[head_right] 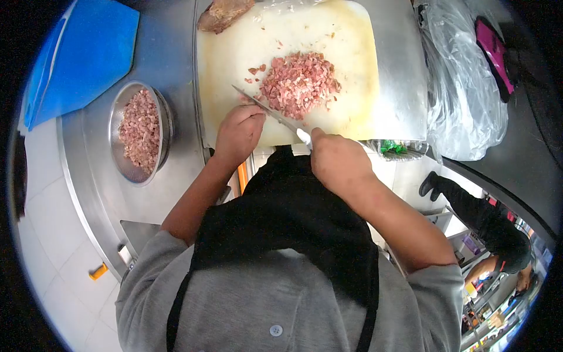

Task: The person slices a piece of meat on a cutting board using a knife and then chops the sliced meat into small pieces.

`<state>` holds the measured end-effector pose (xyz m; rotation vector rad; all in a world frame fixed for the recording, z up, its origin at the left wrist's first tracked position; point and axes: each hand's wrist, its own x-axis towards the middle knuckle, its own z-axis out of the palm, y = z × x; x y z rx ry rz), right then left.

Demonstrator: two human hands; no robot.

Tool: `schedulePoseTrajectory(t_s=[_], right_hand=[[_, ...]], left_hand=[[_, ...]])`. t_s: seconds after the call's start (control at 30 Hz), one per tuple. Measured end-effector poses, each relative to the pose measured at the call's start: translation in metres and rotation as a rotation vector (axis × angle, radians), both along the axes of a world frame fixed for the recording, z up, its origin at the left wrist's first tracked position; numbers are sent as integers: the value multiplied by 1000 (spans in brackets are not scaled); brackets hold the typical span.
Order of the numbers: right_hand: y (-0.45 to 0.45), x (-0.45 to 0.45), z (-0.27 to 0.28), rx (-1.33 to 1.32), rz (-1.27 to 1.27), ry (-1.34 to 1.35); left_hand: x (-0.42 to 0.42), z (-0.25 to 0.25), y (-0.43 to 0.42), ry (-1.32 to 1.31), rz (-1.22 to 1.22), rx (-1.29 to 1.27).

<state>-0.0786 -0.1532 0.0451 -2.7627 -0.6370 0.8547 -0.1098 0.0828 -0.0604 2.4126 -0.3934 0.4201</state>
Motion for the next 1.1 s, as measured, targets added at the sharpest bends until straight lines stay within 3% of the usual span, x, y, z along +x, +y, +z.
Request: schedulePoseTrajectory(t_s=[0.17, 0.23, 0.33, 0.47, 0.57, 0.63, 0.93, 1.0, 1.1], right_hand=[[-3, 4, 39, -35, 32, -9], [-5, 0, 50, -55, 26, 10], [-7, -8, 23, -67, 16, 25], [-6, -4, 28, -102, 38, 32], [-7, -2, 33, -81, 64, 16], [-7, -1, 41, -102, 50, 24], [-12, -3, 28, -73, 65, 26], [-15, -5, 50, -104, 77, -37], [-36, -7, 65, -15, 191, -471]], left_hand=[[-16, 12, 14, 91, 4, -48], [-22, 16, 22, 63, 180, -70], [-17, 16, 34, 89, 240, -89], [-10, 22, 33, 74, 245, -93], [0, 13, 19, 34, 104, -138], [4, 4, 15, -1, 52, -33], [-16, 34, 34, -78, 187, -102], [-12, 49, 42, -75, 269, -118], [10, 71, 51, 31, 366, -215]])
